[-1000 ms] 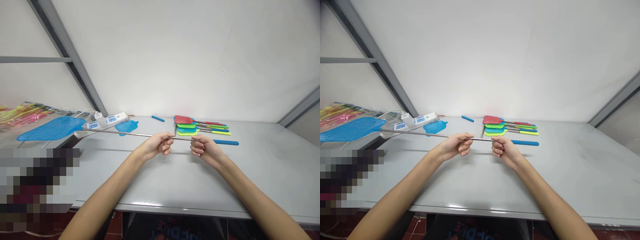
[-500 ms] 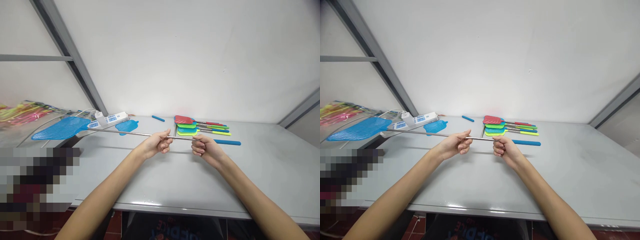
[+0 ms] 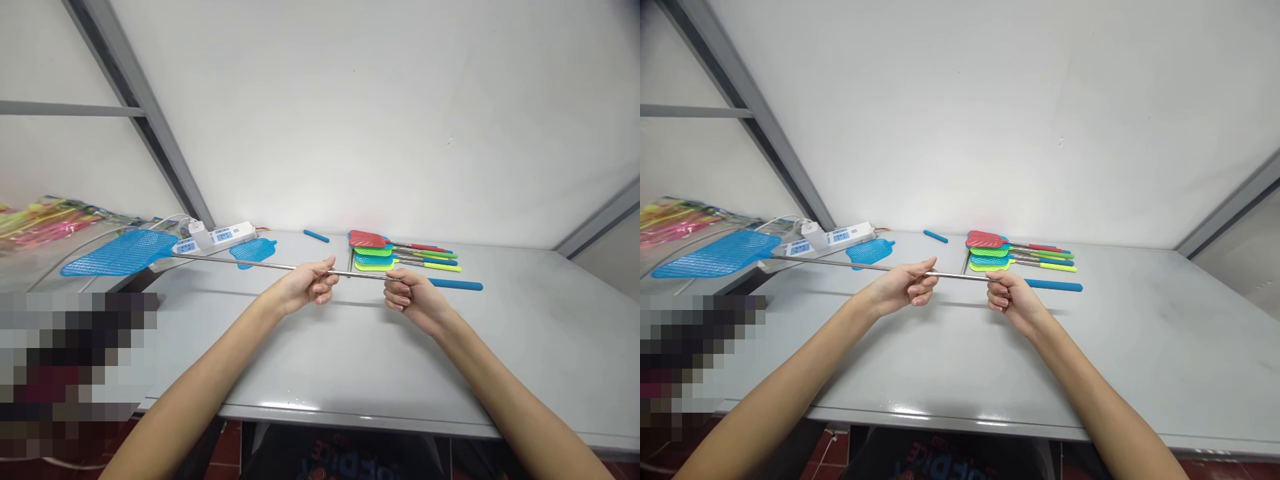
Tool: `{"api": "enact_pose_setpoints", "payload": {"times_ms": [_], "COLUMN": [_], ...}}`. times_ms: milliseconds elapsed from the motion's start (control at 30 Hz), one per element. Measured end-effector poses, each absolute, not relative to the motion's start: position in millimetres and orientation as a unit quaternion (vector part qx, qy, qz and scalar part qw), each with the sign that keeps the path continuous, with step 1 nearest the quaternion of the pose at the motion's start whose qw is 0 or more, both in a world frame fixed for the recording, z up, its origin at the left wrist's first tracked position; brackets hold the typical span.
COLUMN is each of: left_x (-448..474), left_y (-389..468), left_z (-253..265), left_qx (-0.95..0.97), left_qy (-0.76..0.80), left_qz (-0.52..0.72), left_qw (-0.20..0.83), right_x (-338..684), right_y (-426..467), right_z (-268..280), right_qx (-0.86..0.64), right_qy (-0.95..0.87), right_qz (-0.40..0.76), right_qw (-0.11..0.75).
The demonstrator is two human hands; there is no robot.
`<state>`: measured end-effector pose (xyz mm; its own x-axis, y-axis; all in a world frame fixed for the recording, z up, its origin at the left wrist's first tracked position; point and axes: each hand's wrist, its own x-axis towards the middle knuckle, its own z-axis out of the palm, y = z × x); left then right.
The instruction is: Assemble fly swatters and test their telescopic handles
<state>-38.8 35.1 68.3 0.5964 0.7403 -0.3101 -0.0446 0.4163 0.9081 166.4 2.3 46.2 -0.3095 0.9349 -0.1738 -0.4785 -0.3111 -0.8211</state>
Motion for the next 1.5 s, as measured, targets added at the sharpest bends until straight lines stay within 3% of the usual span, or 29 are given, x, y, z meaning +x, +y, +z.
{"api": "enact_pose_setpoints", "payload": {"times_ms": [1267, 1400, 1500], "left_x": [-20, -14, -10], "left_y": [15, 11, 4], "left_z": [58, 53, 48], "left_qx": [0.593, 0.652, 0.736], "left_qy": [0.336, 0.356, 0.372], "left_qz": [0.326, 0.279, 0.246], "left_qw": [0.655, 0.608, 0.509], "right_x": [141, 142, 143], "right_y": [-2, 0, 0], "right_z": [20, 18, 18], "right_qx": [-0.207, -0.209, -0.208], "right_qy": [-0.341, -0.343, -0.341], "right_qz": [0.791, 0.787, 0.784], "right_qw": [0.463, 0.469, 0.475]}}
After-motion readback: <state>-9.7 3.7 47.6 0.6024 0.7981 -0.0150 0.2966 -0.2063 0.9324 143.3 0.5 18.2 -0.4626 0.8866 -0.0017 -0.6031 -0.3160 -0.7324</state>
